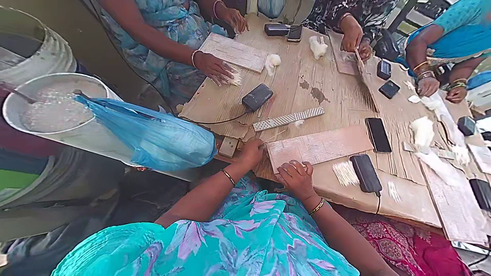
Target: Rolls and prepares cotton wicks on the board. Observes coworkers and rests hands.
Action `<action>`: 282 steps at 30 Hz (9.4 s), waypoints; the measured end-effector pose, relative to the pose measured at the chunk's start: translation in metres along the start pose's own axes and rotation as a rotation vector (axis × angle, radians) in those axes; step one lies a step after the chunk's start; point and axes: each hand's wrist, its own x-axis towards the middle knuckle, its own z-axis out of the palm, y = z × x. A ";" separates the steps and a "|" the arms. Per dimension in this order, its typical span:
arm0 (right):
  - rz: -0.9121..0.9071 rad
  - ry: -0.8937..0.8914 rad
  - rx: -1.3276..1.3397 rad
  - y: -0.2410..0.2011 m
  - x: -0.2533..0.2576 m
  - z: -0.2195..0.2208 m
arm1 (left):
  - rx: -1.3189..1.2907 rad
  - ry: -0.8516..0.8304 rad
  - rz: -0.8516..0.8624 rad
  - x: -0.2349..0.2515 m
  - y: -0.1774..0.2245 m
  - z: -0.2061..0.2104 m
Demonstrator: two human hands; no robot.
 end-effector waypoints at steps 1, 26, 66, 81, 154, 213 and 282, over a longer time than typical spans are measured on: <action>0.000 0.015 -0.013 0.000 -0.002 0.001 | -0.016 0.009 -0.004 0.000 -0.003 -0.001; 1.064 -0.343 1.428 -0.006 0.005 -0.131 | -0.278 -0.138 0.499 -0.111 0.049 0.032; 1.006 -0.064 1.121 -0.079 -0.026 -0.153 | -0.814 -0.344 0.363 -0.152 0.026 0.053; 0.956 -0.023 1.107 -0.080 -0.027 -0.153 | -0.884 -0.345 0.315 -0.152 0.027 0.058; 1.489 -0.344 1.601 -0.014 0.013 -0.060 | -0.293 0.166 -0.119 0.014 0.002 0.008; 1.304 0.293 1.573 0.005 0.025 -0.125 | -0.717 -0.084 0.127 -0.116 0.113 0.019; 1.183 -0.348 0.500 0.006 0.050 -0.009 | -0.008 -0.174 0.038 -0.049 0.023 0.000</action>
